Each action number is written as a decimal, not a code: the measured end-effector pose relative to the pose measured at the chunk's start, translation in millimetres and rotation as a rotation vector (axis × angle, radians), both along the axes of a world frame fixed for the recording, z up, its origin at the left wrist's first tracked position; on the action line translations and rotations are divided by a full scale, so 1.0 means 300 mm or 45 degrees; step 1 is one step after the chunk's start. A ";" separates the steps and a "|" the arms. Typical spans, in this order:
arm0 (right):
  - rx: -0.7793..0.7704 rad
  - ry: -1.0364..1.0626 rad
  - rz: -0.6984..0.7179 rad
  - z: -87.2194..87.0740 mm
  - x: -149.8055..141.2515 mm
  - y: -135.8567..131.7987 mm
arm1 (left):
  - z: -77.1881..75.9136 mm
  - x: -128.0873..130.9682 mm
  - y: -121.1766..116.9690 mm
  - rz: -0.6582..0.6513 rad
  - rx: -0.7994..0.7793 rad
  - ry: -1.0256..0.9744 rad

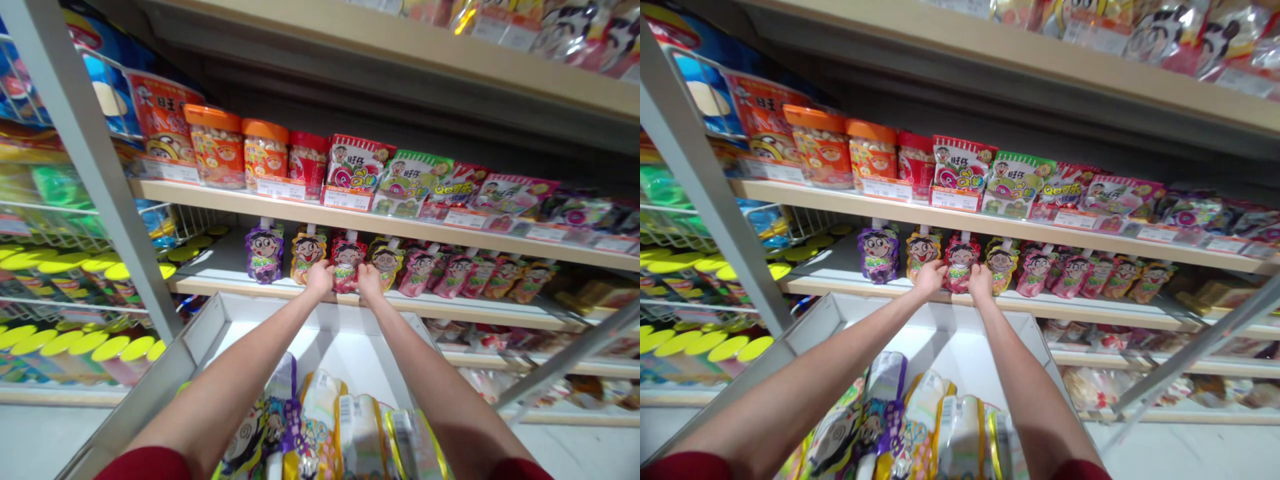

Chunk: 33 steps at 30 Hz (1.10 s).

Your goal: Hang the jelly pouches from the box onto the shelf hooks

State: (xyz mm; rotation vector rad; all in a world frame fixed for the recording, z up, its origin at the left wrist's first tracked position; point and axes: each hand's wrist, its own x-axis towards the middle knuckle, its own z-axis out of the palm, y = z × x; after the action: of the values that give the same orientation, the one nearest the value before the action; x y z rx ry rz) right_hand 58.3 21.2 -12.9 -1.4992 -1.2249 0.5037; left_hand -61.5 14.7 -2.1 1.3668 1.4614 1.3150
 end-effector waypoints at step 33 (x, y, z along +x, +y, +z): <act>-0.089 -1.176 1.169 -0.254 -0.218 -0.690 | -0.214 -0.429 -0.529 -0.710 0.025 1.457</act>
State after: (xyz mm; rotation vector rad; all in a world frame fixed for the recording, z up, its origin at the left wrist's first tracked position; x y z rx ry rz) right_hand -7.1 -185.7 -89.2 -1.1540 -2.6781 0.4290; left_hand -190.2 -144.0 -66.4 2.4923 1.4884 0.1089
